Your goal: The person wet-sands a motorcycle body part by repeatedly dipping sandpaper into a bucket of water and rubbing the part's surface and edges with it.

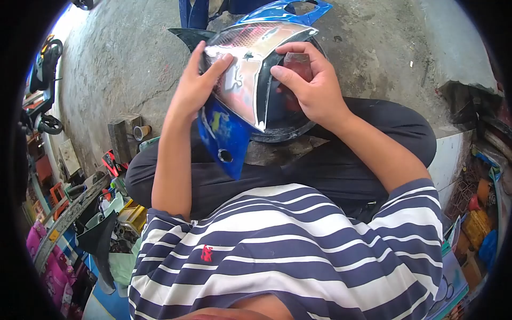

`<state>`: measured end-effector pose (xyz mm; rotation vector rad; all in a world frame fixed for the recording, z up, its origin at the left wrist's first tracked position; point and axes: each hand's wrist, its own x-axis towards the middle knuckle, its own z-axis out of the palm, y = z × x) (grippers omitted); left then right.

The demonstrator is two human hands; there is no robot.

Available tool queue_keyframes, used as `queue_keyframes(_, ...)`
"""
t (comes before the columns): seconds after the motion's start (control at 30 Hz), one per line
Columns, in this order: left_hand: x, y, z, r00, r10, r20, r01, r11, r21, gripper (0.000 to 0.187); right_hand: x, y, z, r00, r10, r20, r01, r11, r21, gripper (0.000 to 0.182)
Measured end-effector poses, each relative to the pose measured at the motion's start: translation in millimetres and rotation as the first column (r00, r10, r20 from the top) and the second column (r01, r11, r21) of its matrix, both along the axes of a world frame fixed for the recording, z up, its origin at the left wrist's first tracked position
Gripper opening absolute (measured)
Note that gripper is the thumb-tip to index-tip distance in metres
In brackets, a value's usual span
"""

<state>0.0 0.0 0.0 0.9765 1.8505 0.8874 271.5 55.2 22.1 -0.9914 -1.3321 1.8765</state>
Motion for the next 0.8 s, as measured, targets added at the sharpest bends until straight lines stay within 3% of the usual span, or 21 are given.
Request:
queue_keyframes(0.1, -20.4, -0.6, 17.2, 0.975, -0.048, -0.217, 0.075, 0.990, 0.118, 0.123, -7.2, -7.8, 0.9, 0.996, -0.023, -0.090, 0.016, 0.997, -0.081, 0.036)
queue_keyframes(0.17, -14.3, -4.0, 48.8, 0.919, -0.069, -0.387, 0.104, 0.992, 0.070, 0.121, -9.1, -16.2, -5.3, 0.997, -0.033, -0.071, 0.022, 0.988, -0.155, 0.036)
queue_keyframes(0.27, -14.0, -4.9, 16.9, 0.894, -0.078, -0.442, 0.143, 0.983, 0.115, 0.112, -8.5, -20.0, -16.7, 0.999, -0.015, -0.039, 0.009, 0.988, -0.155, 0.037)
queue_keyframes(0.37, -1.1, -7.7, 16.5, 0.804, -0.047, -0.592, 0.196, 0.962, 0.190, 0.097, -11.4, -16.1, -16.9, 0.999, 0.019, 0.026, -0.016, 0.994, -0.113, 0.037)
queue_keyframes(0.4, 4.4, -11.7, 19.9, 0.838, -0.050, -0.544, 0.195, 0.958, 0.212, 0.081, -11.6, -15.5, -15.9, 0.998, 0.027, 0.051, -0.022, 0.996, -0.091, 0.037)
queue_keyframes(0.5, 9.4, -16.2, 14.9, 0.690, -0.078, -0.720, 0.371, 0.892, 0.259, 0.071, -10.2, -10.6, -10.2, 0.994, 0.037, 0.103, -0.028, 0.996, -0.089, 0.034)
queue_keyframes(0.53, 18.9, -18.4, 24.0, 0.678, -0.054, -0.733, 0.390, 0.872, 0.296, 0.058, -7.7, -7.7, -3.8, 0.983, 0.083, 0.165, -0.081, 0.996, -0.022, 0.034)
queue_keyframes(0.6, 20.1, -16.4, 21.6, 0.692, -0.145, -0.708, 0.466, 0.838, 0.285, 0.053, -0.6, 3.9, 15.2, 0.943, 0.168, 0.287, -0.204, 0.974, 0.099, 0.034)
queue_keyframes(0.7, 27.0, -20.4, 22.1, 0.666, -0.178, -0.725, 0.485, 0.842, 0.238, 0.044, 14.3, 19.3, 27.9, 0.937, 0.066, 0.342, -0.178, 0.935, 0.307, 0.032)
queue_keyframes(0.8, 28.5, -21.3, 22.8, 0.616, -0.171, -0.769, 0.514, 0.827, 0.228, 0.044, 17.2, 32.4, 43.7, 0.902, -0.018, 0.432, -0.137, 0.936, 0.324, 0.028)
